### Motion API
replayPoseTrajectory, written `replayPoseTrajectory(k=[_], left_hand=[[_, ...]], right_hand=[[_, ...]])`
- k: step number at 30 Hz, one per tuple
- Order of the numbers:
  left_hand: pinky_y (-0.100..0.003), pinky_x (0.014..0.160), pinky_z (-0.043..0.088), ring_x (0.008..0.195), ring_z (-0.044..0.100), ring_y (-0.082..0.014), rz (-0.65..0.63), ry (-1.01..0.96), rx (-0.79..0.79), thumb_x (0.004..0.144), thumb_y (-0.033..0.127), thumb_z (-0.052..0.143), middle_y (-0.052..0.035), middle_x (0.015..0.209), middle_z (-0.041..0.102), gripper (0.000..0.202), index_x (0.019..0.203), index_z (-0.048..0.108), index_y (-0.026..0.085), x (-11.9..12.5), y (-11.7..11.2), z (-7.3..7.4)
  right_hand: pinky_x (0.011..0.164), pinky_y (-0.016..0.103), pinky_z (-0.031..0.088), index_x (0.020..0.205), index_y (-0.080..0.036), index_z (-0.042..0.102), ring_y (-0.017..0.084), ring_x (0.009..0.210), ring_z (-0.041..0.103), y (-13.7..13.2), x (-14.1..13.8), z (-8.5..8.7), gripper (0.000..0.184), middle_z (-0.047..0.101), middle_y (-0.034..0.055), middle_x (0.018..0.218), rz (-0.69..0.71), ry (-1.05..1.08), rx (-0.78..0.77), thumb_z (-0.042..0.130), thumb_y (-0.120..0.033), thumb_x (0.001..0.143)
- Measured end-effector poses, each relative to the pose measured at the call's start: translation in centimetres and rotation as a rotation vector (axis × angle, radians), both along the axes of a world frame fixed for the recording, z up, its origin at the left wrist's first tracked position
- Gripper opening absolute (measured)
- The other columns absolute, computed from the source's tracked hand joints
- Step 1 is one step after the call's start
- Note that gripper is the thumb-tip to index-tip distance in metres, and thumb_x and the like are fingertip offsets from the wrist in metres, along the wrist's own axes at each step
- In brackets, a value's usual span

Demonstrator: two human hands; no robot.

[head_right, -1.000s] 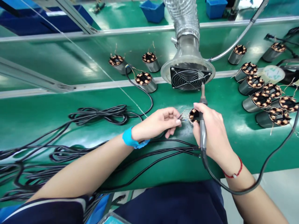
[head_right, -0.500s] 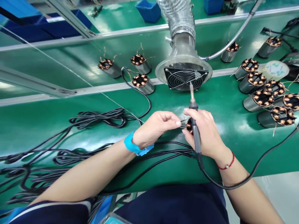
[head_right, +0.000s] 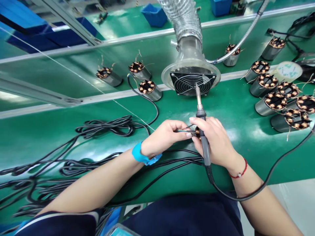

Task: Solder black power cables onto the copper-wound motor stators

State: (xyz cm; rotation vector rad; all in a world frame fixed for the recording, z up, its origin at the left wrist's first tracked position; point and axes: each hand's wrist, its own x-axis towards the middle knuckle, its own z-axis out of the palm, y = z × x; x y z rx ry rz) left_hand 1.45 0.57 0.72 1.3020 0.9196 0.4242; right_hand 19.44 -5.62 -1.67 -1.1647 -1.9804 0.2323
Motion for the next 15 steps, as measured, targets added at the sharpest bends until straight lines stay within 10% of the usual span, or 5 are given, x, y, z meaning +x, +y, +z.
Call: replayPoseTrajectory(k=[8,15], left_hand=[[-0.019,0.041,0.013,0.040,0.027,-0.0021,-0.008,-0.150,-0.340,0.073,0.034,0.069,0.0042,0.053,0.049,0.024,0.073,0.063,0.011,-1.1,0.5,0.8],[-0.019,0.048,0.030,0.049,0.039,-0.0050,-0.164,-0.036,-0.119,0.081,0.031,0.061,0.0016,0.061,0.057,0.022,0.069,0.062,0.013,0.4,-0.6,-0.4]], right_hand=[[0.070,0.034,0.050,0.126,-0.026,0.046,0.019,0.079,0.064,0.0,0.2,0.0,0.036,0.070,0.0017,0.092,-0.042,-0.031,0.080,0.057,-0.019,0.092],[0.071,0.032,0.054,0.116,-0.026,0.054,0.018,0.079,0.068,-0.2,-0.8,-0.3,0.025,0.071,-0.0007,0.086,-0.178,0.086,0.057,0.058,-0.019,0.092]])
